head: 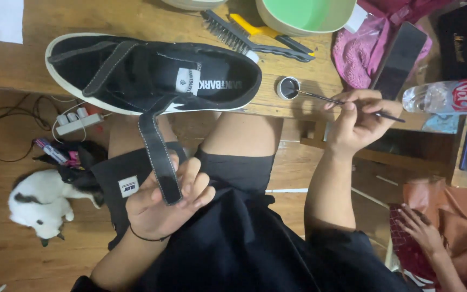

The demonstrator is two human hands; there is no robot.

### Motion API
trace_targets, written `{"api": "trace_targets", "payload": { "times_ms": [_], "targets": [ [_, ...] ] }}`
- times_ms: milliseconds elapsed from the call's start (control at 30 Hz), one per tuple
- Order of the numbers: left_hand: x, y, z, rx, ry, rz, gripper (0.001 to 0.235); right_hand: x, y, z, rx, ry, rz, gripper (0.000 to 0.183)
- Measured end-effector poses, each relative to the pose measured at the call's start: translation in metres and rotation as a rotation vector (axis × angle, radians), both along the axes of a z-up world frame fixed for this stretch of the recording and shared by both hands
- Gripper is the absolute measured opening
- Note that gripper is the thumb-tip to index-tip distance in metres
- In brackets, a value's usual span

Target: The person paints the velcro strap of a black shoe using a small brush and black paint. They repeatedly dip the brush into a small container of paint and apply it to the strap while holding the shoe in their lap.

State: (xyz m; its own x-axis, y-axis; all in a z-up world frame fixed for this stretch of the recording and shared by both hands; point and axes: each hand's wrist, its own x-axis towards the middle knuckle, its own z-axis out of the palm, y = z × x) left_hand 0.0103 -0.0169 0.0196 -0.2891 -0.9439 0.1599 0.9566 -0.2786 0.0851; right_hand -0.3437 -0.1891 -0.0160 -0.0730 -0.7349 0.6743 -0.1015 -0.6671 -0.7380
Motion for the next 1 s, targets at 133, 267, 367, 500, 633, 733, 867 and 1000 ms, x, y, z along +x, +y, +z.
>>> {"api": "trace_targets", "payload": {
  "times_ms": [133,267,367,500,633,733,867,1000],
  "targets": [
    [-0.001,0.002,-0.006,0.004,-0.026,0.012,0.037,0.007,0.003,0.002,0.005,0.070,-0.028,0.035],
    [-0.002,-0.002,-0.002,0.021,-0.043,-0.003,0.031,0.008,0.000,-0.002,-0.009,0.094,-0.027,0.035],
    [-0.004,-0.002,-0.001,0.032,-0.042,0.005,0.028,0.007,-0.003,-0.006,-0.030,0.077,-0.002,0.030],
    [-0.005,-0.002,-0.003,0.019,-0.042,0.005,0.033,-0.002,-0.004,-0.007,-0.012,0.042,0.020,0.031],
    [-0.005,-0.002,-0.002,0.005,-0.008,0.002,0.033,-0.009,-0.004,-0.012,0.068,-0.013,-0.040,0.032],
    [-0.005,0.000,-0.005,-0.016,-0.018,-0.003,0.036,-0.011,-0.001,-0.014,0.099,-0.065,-0.037,0.031],
    [-0.006,0.001,-0.004,-0.007,-0.019,-0.003,0.035,-0.001,0.005,-0.010,0.125,-0.041,-0.078,0.033],
    [-0.006,0.000,-0.002,-0.007,-0.011,-0.002,0.031,0.008,0.004,-0.002,0.143,0.027,-0.016,0.033]
  ]
}}
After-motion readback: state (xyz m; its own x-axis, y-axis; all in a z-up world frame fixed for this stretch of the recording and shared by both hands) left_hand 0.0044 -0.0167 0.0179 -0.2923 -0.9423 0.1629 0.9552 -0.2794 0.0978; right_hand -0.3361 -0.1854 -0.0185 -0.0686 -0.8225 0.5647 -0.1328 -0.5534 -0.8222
